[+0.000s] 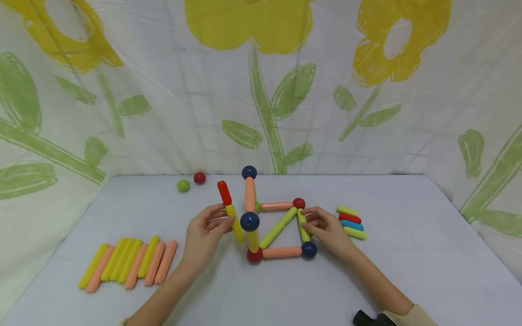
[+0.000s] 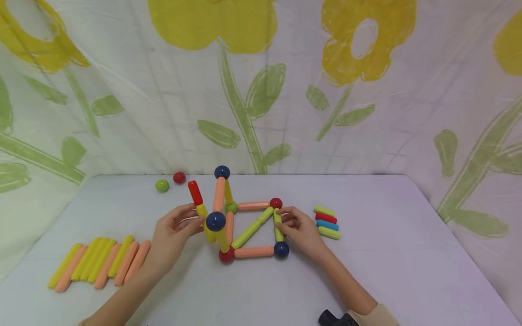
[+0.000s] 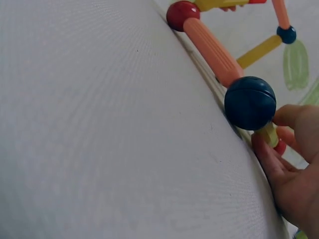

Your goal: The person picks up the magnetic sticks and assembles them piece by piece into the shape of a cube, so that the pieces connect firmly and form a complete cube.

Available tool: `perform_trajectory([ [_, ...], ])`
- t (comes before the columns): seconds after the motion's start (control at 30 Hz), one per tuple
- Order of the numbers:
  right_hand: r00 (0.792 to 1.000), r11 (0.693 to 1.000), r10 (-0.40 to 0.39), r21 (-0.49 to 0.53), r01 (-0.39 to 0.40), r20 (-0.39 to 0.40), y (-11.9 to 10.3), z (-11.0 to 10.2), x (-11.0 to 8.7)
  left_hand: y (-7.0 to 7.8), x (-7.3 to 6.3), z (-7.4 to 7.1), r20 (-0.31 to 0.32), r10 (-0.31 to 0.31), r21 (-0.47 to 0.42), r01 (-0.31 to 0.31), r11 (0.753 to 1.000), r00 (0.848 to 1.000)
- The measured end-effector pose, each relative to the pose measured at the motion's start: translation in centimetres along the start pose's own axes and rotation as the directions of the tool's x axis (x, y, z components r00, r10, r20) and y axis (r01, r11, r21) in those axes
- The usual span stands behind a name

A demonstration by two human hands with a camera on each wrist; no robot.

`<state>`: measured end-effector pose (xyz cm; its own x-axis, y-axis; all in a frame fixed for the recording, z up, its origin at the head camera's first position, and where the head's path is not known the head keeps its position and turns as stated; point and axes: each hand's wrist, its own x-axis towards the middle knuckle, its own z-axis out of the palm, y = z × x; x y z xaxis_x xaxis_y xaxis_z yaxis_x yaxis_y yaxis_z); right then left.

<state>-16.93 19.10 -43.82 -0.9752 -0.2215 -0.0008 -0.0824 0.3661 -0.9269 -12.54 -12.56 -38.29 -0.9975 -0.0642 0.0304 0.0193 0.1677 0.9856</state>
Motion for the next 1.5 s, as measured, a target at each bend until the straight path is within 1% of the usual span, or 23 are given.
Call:
perform_trajectory([
  [0.1, 1.0, 1.0, -0.012, 0.005, 0.012, 0.001, -0.1, 0.1, -0.1, -0.6, 0.2, 0.6, 0.001, -0.003, 0.012, 0.003, 1.0, 1.0],
  [0.23, 1.0, 1.0, -0.002, 0.005, 0.002, -0.002, -0.1, 0.1, -0.1, -1.0, 0.2, 1.2, 0.016, -0.001, 0.011, 0.0, 1.0, 1.0],
  [0.4, 1.0, 1.0, 0.002, 0.01, -0.002, -0.004, -0.2, 0.1, -0.3, -1.2, 0.4, 2.0, 0.056, -0.02, 0.0, 0.02, 1.0, 0.998],
  [0.53, 1.0, 1.0, 0.002, 0.013, -0.002, -0.005, -0.3, 0.1, -0.3, -1.2, 0.5, 2.4, 0.067, -0.033, 0.017, 0.032, 0.999, 0.997],
  [0.7, 1.0, 1.0, -0.003, 0.013, 0.003, -0.007, -0.3, 0.2, -0.3, -1.0, 0.6, 2.6, 0.079, -0.03, 0.015, 0.029, 0.999, 0.996],
  [0.87, 1.0, 1.0, 0.002, 0.008, -0.001, -0.011, -0.2, 0.2, -0.3, -1.0, 0.7, 2.7, 0.106, 0.002, -0.011, -0.001, 1.0, 0.994],
  [1.0, 1.0, 1.0, 0.005, 0.008, -0.004, -0.013, -0.1, 0.1, -0.2, -1.0, 0.8, 2.8, 0.116, 0.02, -0.013, -0.019, 1.0, 0.993],
  [1.17, 1.0, 1.0, -0.005, 0.012, 0.005, -0.008, -0.1, 0.1, -0.2, -1.0, 0.9, 2.9, 0.118, 0.031, -0.005, -0.031, 1.0, 0.993],
  [1.43, 1.0, 1.0, -0.01, 0.024, 0.01, -0.008, -0.1, 0.1, -0.2, -1.0, 1.0, 3.0, 0.109, 0.023, 0.019, -0.025, 1.0, 0.994],
  [1.5, 1.0, 1.0, -0.011, 0.022, 0.011, -0.008, -0.1, 0.1, -0.2, -1.0, 1.1, 3.1, 0.106, 0.033, 0.031, -0.036, 0.999, 0.994],
])
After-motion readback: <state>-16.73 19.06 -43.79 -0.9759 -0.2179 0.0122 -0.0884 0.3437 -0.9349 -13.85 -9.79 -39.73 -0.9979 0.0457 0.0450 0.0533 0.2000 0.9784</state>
